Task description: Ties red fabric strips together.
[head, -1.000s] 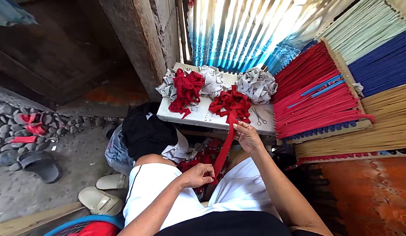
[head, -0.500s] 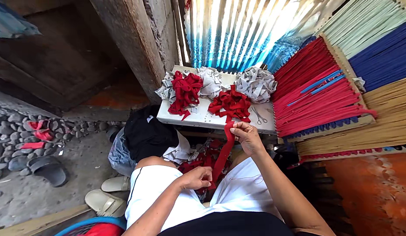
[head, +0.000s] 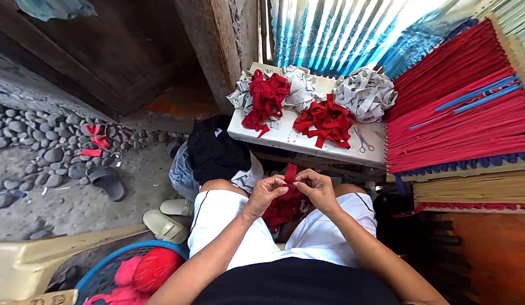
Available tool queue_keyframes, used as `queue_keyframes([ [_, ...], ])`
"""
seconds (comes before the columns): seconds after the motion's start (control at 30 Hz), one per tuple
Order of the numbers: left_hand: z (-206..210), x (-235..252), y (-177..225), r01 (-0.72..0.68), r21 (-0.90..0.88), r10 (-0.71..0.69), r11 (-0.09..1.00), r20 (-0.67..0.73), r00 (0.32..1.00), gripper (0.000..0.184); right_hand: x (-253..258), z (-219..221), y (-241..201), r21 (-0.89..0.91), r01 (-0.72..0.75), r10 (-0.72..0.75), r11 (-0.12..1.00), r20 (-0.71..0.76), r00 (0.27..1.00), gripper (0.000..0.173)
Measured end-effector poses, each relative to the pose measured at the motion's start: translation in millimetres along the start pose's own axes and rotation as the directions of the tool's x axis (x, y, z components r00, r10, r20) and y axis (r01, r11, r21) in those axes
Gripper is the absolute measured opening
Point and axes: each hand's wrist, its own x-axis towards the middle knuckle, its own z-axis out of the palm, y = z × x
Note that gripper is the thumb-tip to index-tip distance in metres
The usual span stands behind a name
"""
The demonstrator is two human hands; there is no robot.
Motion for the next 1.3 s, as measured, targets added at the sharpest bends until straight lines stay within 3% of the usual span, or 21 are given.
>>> queue_keyframes([
  [0.17,-0.9,0.0,2.5,-0.004,-0.053,0.004,0.999,-0.004,1.000,0.005,0.1,-2.1,-2.4,0.091,-0.108,0.105,0.990,0.040,0.994,0.005],
  [0.3,-2.8,-2.0,9.6,0.080,-0.239,-0.053,0.968,0.118,0.992,0.007,-1.0,-8.3,-7.6,0.217,-0.150,0.134,0.965,0.088,0.987,0.009],
  [0.43,-8.0,-3.6,12.4,0.189,-0.403,-0.066,0.896,0.299,0.952,0.007,-2.6,-16.3,-9.5,0.213,-0.132,0.095,0.968,0.174,0.980,0.031],
  [0.53,-9.7,-4.0,12.8,0.236,-0.404,-0.062,0.884,0.398,0.915,0.009,-3.9,-16.9,-13.8,0.157,-0.136,0.092,0.978,0.260,0.961,0.045],
  [0.6,-9.2,-4.4,12.5,0.256,-0.396,-0.071,0.882,0.425,0.902,0.009,-4.2,-16.0,-13.2,0.147,-0.104,0.059,0.984,0.284,0.957,0.042],
  [0.77,-8.3,-4.3,13.3,0.278,-0.376,-0.091,0.884,0.445,0.891,0.007,-4.6,-17.7,-12.8,0.109,-0.038,0.006,0.993,0.280,0.960,0.011],
  [0.87,-4.9,-4.5,15.7,0.262,-0.313,-0.137,0.913,0.371,0.919,0.008,-3.2,-25.0,-21.0,0.034,0.015,-0.024,0.999,0.278,0.960,0.007],
  [1.03,1.4,-1.3,10.6,0.211,0.072,-0.210,0.975,-0.030,0.977,0.003,-3.1,-34.8,-37.4,-0.156,0.106,-0.054,0.982,0.309,0.950,0.004],
  [1.13,3.9,-0.1,10.3,0.239,0.103,-0.218,0.965,-0.183,0.959,0.004,-6.7,-26.8,-36.8,-0.247,0.105,-0.011,0.963,0.352,0.936,0.005],
  [1.3,13.0,-0.8,8.3,0.159,0.066,-0.138,0.985,-0.253,0.957,0.008,-8.7,-1.5,-41.4,-0.312,0.149,0.009,0.938,0.453,0.891,0.013],
])
